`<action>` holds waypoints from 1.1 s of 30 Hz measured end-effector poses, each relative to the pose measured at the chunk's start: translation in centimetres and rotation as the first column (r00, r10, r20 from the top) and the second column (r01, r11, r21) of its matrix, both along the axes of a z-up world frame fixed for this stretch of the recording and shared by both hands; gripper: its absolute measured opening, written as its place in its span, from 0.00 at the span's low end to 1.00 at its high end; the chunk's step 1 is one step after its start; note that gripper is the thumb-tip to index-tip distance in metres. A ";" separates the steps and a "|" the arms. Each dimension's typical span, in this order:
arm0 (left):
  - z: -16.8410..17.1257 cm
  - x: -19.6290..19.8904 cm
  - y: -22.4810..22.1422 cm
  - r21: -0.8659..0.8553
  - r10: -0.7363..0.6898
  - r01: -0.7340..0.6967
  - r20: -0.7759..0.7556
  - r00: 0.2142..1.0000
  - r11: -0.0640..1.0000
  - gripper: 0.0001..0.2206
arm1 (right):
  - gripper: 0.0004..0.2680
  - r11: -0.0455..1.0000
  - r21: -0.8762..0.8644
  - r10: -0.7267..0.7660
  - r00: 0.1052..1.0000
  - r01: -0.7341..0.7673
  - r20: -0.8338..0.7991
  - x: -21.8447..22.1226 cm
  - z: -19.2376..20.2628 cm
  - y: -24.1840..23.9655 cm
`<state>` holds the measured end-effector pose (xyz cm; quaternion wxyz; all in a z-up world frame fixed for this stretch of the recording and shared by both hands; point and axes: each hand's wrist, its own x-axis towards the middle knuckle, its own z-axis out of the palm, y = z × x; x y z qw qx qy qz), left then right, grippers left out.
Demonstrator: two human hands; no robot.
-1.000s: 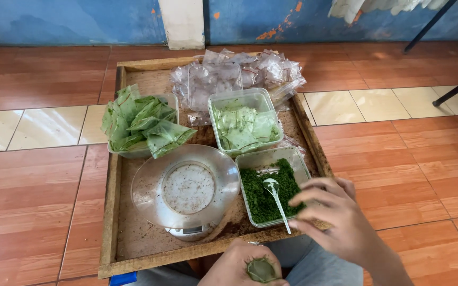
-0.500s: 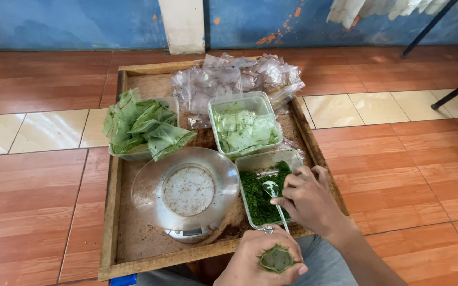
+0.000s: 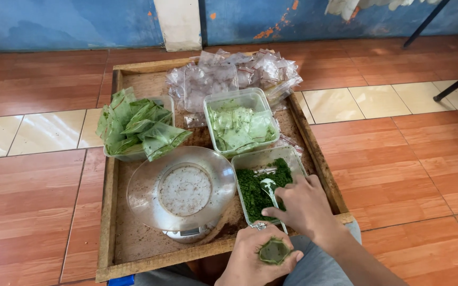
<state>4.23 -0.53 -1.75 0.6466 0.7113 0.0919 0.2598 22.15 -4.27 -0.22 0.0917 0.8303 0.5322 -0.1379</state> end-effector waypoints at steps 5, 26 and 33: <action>-0.8 0.1 -0.3 0.051 0.018 -0.018 -0.017 1.000 0.999 0.09 | 0.01 0.999 -0.040 0.019 0.993 -0.014 0.115 1.4 0.9 0.1; -1.1 -0.4 -2.3 -0.174 -0.030 -0.010 -0.226 0.974 0.985 0.10 | 0.11 0.982 -0.140 0.113 0.987 -0.129 -0.118 4.9 2.6 1.3; -1.1 -0.5 -2.5 -0.184 -0.051 0.001 -0.264 0.963 0.983 0.10 | 0.15 0.969 0.111 0.246 0.895 -0.221 -0.372 5.0 -0.3 0.9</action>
